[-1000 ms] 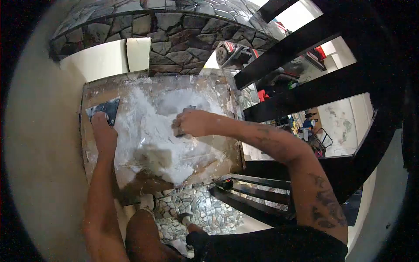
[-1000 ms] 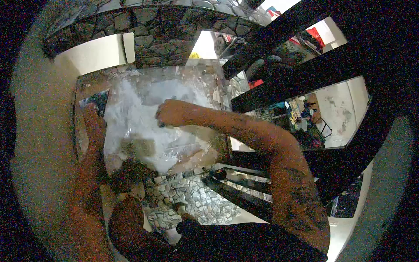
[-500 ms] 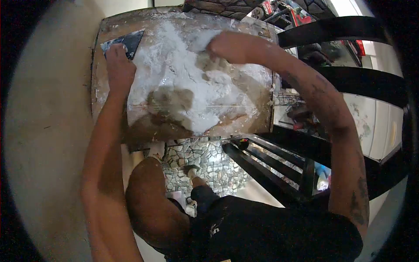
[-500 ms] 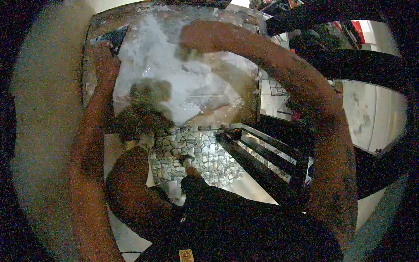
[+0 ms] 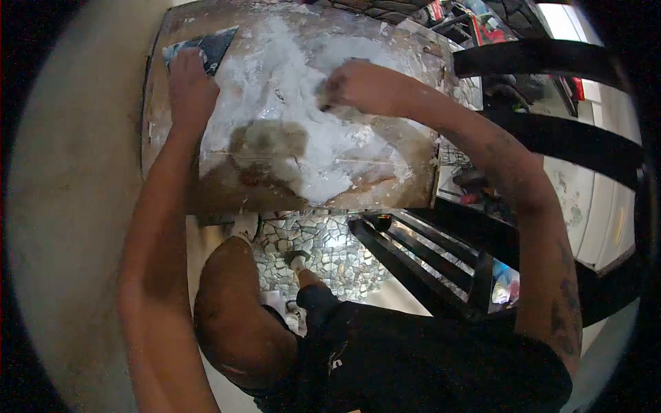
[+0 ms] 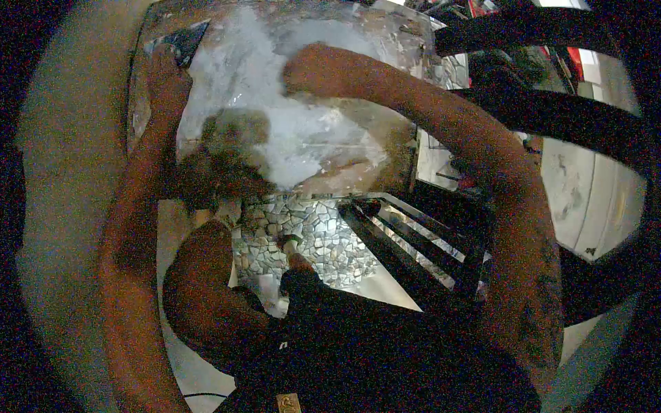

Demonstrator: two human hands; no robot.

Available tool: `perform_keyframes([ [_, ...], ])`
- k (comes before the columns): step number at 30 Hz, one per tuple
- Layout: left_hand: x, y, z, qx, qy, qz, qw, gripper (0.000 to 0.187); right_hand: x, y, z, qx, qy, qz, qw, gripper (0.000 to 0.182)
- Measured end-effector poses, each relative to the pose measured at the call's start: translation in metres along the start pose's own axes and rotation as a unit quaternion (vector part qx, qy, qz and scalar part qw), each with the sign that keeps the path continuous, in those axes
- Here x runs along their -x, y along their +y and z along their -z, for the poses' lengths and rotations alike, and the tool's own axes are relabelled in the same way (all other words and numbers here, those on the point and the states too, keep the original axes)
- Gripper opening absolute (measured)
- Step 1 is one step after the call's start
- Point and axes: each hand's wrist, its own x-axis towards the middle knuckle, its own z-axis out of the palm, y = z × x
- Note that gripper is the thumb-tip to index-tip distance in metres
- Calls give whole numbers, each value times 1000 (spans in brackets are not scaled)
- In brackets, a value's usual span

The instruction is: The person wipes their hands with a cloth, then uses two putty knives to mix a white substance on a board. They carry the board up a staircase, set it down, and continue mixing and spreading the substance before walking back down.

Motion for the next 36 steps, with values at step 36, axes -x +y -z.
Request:
perform_keyframes([
  [36, -2, -13, -17, -6, 30, -19, 999, 36, -34, -15, 28, 61, -136, -45, 988, 24],
])
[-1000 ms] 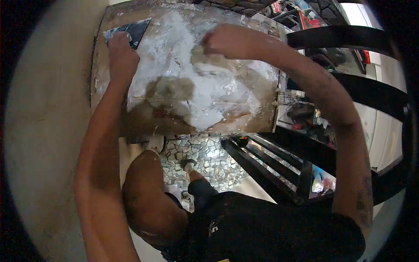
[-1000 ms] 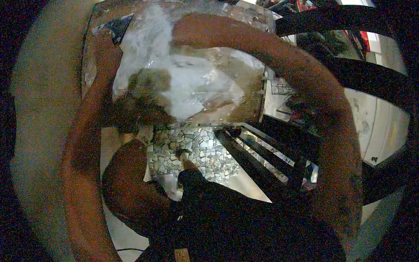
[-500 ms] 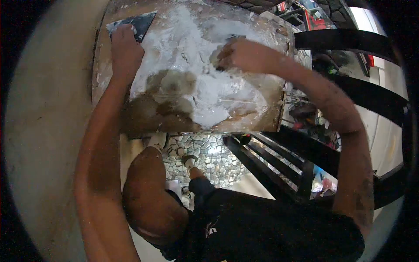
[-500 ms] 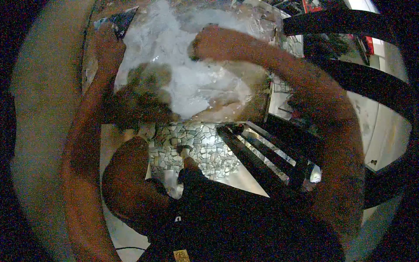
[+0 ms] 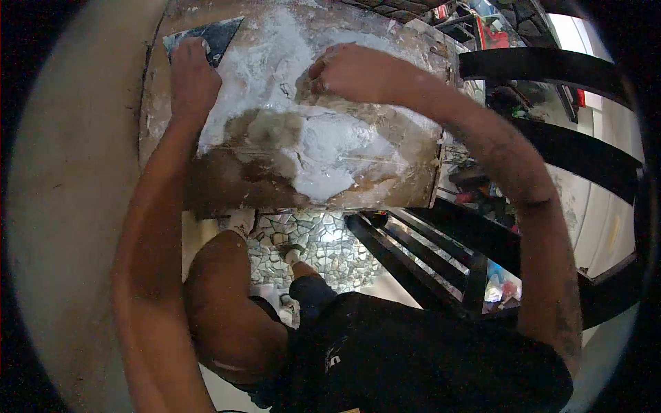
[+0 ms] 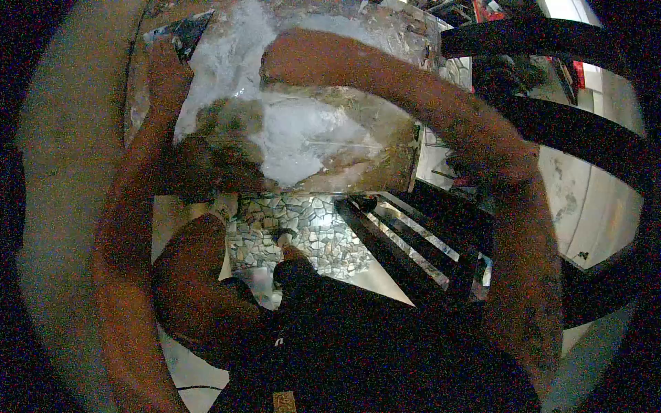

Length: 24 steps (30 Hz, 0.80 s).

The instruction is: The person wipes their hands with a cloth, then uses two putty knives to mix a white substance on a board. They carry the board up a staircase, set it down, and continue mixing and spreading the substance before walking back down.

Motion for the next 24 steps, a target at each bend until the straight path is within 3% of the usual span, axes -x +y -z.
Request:
perform_keyframes([
  [2, 5, -2, -1, 4, 4, -18, 1000, 36, 13, -2, -27, -36, 160, 46, 985, 22],
  [5, 8, -8, -1, -9, 3, -45, 999, 36, 27, 8, -27, -14, -20, 4, 1000, 23],
  [6, 7, -9, -3, -11, 1, -37, 999, 36, 21, 19, -22, -66, -15, 16, 998, 24],
  [9, 1, -3, -4, -12, -2, -7, 1000, 37, 4, -3, 18, 38, -3, 15, 999, 24],
  [10, 4, 0, -2, -10, -6, 8, 1000, 37, -4, 1, -11, -1, 81, 19, 997, 22],
  [13, 2, 6, 11, 15, -30, -10, 999, 40, 20, 10, -45, -13, 139, 98, 985, 22],
  [14, 5, 2, 10, 11, -30, -8, 999, 40, 24, 10, -27, -78, 56, 43, 994, 21],
  [17, -2, 4, 5, 18, -32, -1, 999, 42, -2, 11, 18, 3, -82, 56, 995, 23],
  [18, -5, 6, 9, 22, -43, 10, 999, 42, -3, 7, 20, 1, 37, 85, 996, 24],
  [19, -3, 7, 12, 27, -59, 24, 998, 42, -3, 7, 7, -12, 95, 84, 992, 24],
  [22, 7, -8, -2, 31, -6, -45, 998, 41, 10, 7, -49, -28, 243, 118, 962, 23],
  [24, 9, -8, -2, 7, -29, -25, 999, 41, 10, 15, -34, -25, 89, 82, 992, 24],
])
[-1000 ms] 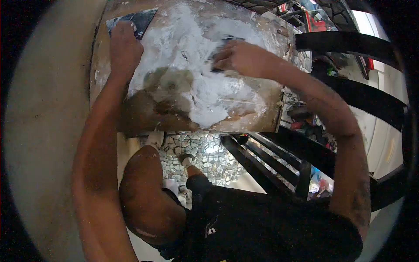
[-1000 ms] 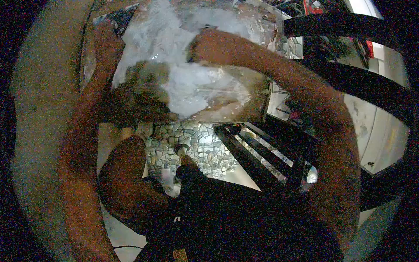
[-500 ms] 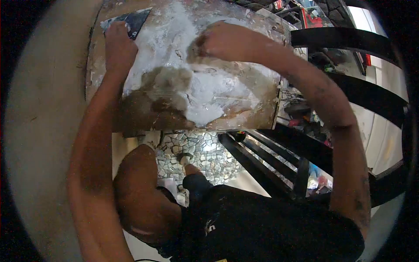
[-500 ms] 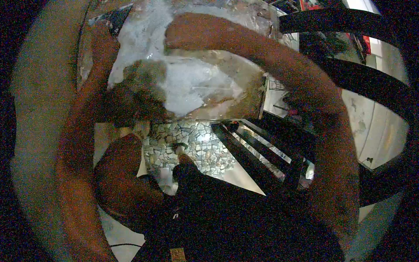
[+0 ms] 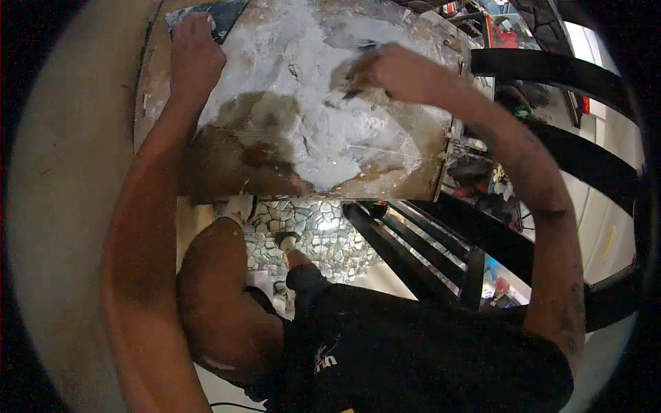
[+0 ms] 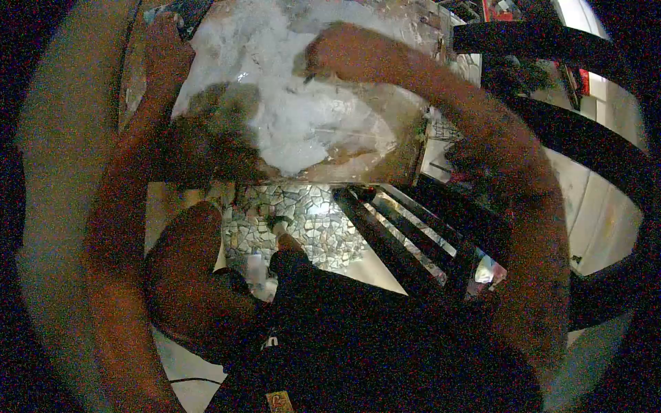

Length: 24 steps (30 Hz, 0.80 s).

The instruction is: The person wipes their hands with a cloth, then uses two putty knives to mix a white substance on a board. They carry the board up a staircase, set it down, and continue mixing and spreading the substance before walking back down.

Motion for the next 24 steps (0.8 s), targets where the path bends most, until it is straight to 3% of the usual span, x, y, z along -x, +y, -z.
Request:
perform_keyframes([
  [1, -6, 3, 0, -9, -6, 7, 1000, 40, 1, 7, 17, 2, -78, -25, 997, 24],
  [2, -9, 7, 2, -3, -14, 22, 1000, 40, -9, 3, 37, -5, -49, 5, 999, 25],
  [5, -7, 12, 5, 10, -13, 49, 999, 40, -29, -3, 16, -13, 51, -36, 998, 25],
  [6, -6, 12, 6, 13, 0, 33, 999, 40, -21, -12, 12, 1, -16, -50, 999, 27],
  [9, -3, 10, 7, 11, -2, 26, 1000, 41, 9, -9, 8, -72, -15, -46, 996, 25],
  [10, -7, 11, 9, 9, -6, 29, 1000, 41, 5, -2, 15, 8, -115, -50, 992, 26],
  [13, -8, 8, 5, -5, -7, 32, 999, 41, -19, -13, 58, 16, -109, -3, 994, 27],
  [16, -8, 13, 12, 5, -21, 26, 999, 41, -42, -21, 56, 72, -132, -30, 988, 27],
  [19, -4, 5, 0, 28, 15, 13, 999, 40, -13, -9, 8, -107, 14, -77, 991, 26],
  [22, -6, 5, 1, -19, 6, -7, 1000, 37, -10, -2, 34, 42, -221, -69, 972, 29],
  [24, -9, 10, 3, 11, -14, 37, 999, 36, -29, -8, 59, 3, -190, -74, 979, 31],
])
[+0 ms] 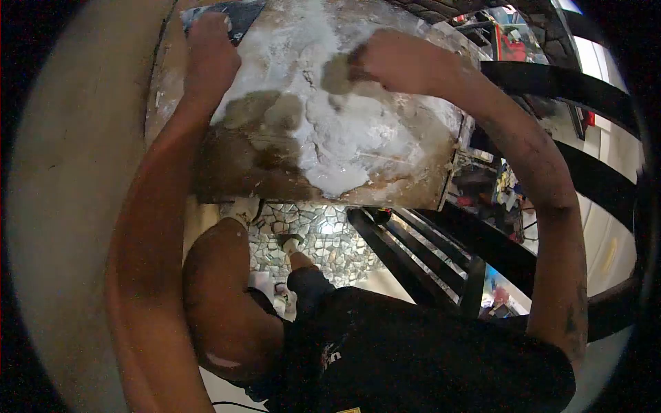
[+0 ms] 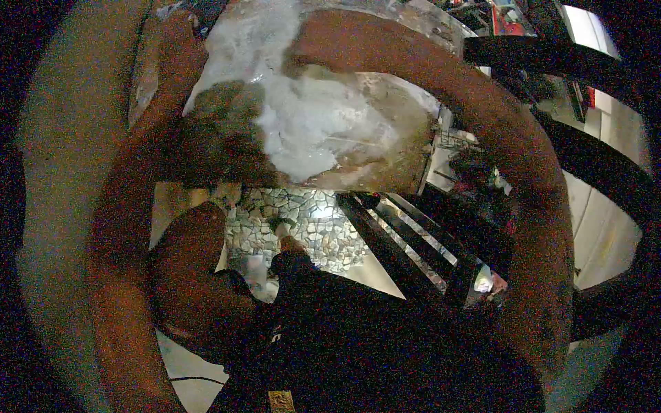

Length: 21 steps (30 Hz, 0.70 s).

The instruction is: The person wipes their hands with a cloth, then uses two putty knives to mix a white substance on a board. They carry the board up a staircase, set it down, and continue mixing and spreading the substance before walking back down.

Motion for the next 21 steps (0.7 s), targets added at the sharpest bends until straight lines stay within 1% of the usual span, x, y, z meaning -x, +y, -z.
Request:
perform_keyframes([
  [1, -1, 1, 1, 14, -8, 25, 1000, 35, -4, -2, 10, -17, 14, 4, 1000, 32],
  [2, -3, 3, 1, 21, 2, 16, 1000, 35, -15, 7, -15, -34, 113, 58, 991, 31],
  [4, 1, -2, 2, 33, 19, 3, 999, 36, -9, -2, -51, -13, 198, 95, 976, 30],
  [5, 7, -7, -3, 6, -23, 28, 999, 42, -2, -3, -60, -3, 240, 115, 964, 29],
  [6, 14, -13, -9, -23, -66, 52, 996, 49, 2, -3, -53, -51, 198, 101, 974, 29],
  [7, 20, -19, -14, -50, -110, 72, 990, 56, 0, -1, -43, -37, 129, 81, 988, 29],
  [9, 12, -11, -8, -41, -135, 115, 983, 53, -3, 0, 1, -5, -9, 29, 1000, 28],
  [10, 7, -7, -6, -35, -145, 138, 979, 52, -9, 0, 9, 0, 21, 66, 998, 27],
  [13, 5, -6, -2, -29, -108, 89, 990, 45, -23, -2, -31, 10, 117, 52, 992, 25],
  [14, 8, -8, -5, -17, -99, 88, 991, 45, -14, 0, -51, -3, 196, 59, 979, 26],
  [16, 11, -16, -10, 0, -81, 84, 993, 46, -5, 6, -38, 19, 51, 30, 998, 26],
  [17, 10, -13, -5, 9, -69, 63, 996, 42, 1, 5, -33, 24, -22, 9, 999, 26],
  [18, 5, -9, 0, 18, -52, 41, 998, 39, -2, 12, -30, 51, -16, 26, 998, 24],
  [19, -1, -3, 2, 31, -36, 20, 999, 36, -2, 12, -27, 52, 38, 43, 997, 24],
  [21, -2, -2, 2, 35, -12, 11, 999, 35, -11, 3, -6, 59, 146, 84, 984, 23],
])
